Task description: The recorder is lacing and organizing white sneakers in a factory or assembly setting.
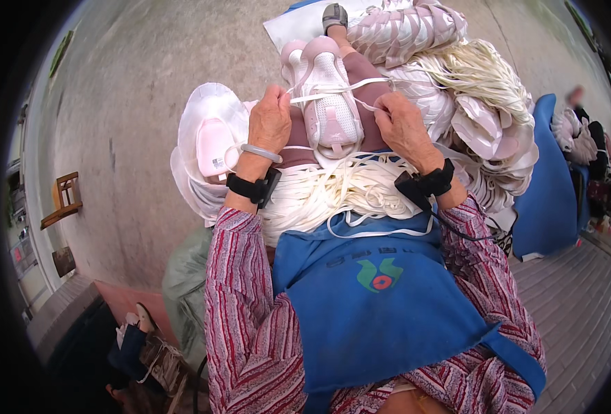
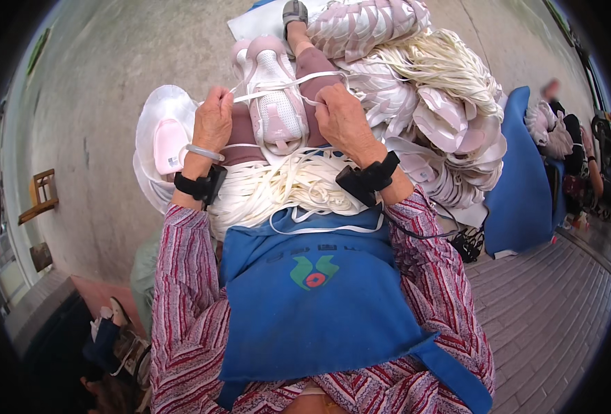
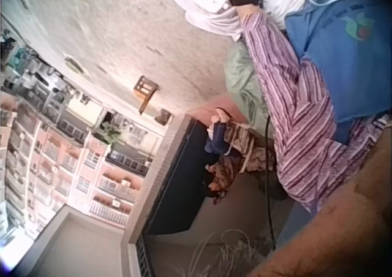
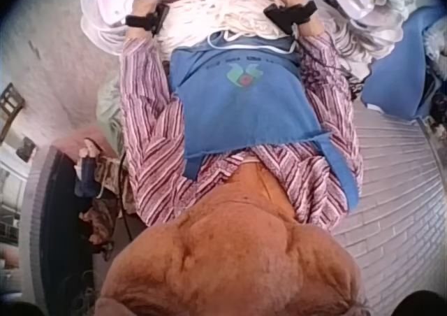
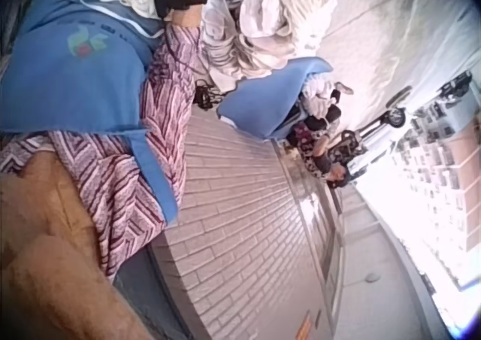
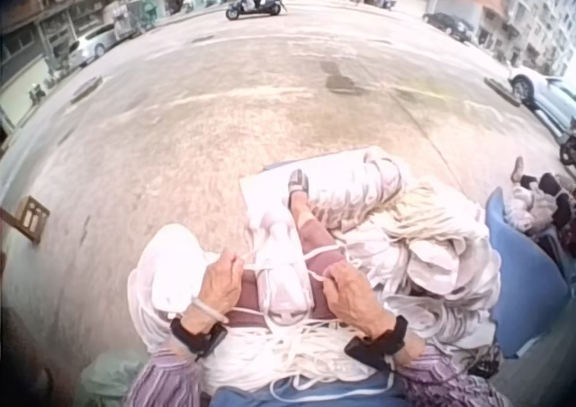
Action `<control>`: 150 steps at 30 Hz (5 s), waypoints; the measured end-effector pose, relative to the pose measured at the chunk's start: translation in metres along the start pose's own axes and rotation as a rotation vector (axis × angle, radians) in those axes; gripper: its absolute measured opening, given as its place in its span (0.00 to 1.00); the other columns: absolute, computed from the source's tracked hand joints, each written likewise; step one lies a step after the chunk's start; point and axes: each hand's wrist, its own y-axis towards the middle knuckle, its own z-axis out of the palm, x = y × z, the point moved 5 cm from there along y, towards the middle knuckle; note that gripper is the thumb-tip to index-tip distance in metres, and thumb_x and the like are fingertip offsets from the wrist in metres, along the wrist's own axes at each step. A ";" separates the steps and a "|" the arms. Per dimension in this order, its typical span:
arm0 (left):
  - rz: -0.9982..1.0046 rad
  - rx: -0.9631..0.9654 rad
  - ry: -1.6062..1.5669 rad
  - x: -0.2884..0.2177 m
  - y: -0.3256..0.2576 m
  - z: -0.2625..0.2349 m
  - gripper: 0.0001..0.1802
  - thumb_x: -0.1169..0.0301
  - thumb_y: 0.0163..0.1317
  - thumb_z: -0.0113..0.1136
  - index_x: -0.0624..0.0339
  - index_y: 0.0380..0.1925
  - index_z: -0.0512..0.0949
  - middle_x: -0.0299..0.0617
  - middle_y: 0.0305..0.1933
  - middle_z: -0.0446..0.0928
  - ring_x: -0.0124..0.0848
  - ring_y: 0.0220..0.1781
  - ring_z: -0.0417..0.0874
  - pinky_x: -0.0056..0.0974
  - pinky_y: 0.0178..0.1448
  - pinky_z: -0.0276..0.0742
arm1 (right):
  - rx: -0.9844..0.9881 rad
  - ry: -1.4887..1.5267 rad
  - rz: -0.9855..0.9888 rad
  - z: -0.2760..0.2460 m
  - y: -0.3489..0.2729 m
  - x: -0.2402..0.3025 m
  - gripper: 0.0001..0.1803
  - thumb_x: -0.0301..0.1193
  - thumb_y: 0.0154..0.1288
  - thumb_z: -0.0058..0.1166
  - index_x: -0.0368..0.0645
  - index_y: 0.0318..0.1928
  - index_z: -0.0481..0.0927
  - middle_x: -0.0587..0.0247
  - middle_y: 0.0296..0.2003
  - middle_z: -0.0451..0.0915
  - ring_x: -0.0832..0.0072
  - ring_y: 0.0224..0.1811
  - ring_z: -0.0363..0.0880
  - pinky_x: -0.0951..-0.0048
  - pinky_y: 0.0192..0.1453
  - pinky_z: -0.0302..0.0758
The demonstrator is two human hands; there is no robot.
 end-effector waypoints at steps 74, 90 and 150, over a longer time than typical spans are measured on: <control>0.054 0.089 0.426 -0.045 -0.011 0.026 0.16 0.70 0.59 0.53 0.68 0.44 0.68 0.59 0.41 0.75 0.53 0.41 0.80 0.50 0.40 0.77 | 0.080 -0.385 -0.052 0.034 0.020 0.026 0.10 0.32 0.55 0.55 0.37 0.33 0.75 0.51 0.33 0.76 0.55 0.36 0.78 0.58 0.39 0.74; 0.170 0.031 0.370 -0.036 -0.011 0.035 0.23 0.74 0.57 0.53 0.72 0.51 0.63 0.60 0.46 0.73 0.51 0.41 0.81 0.49 0.42 0.78 | 0.081 -0.091 -0.180 0.026 0.028 0.023 0.13 0.20 0.58 0.47 0.39 0.45 0.72 0.50 0.35 0.76 0.52 0.36 0.78 0.59 0.40 0.75; -0.628 0.597 -1.252 -0.041 -0.040 0.064 0.24 0.55 0.73 0.38 0.67 0.43 0.72 0.35 0.17 0.69 0.26 0.17 0.70 0.33 0.31 0.75 | 1.022 0.736 -0.210 -0.016 -0.063 0.158 0.10 0.32 0.67 0.52 0.37 0.35 0.78 0.67 0.19 0.73 0.81 0.20 0.70 0.73 0.26 0.68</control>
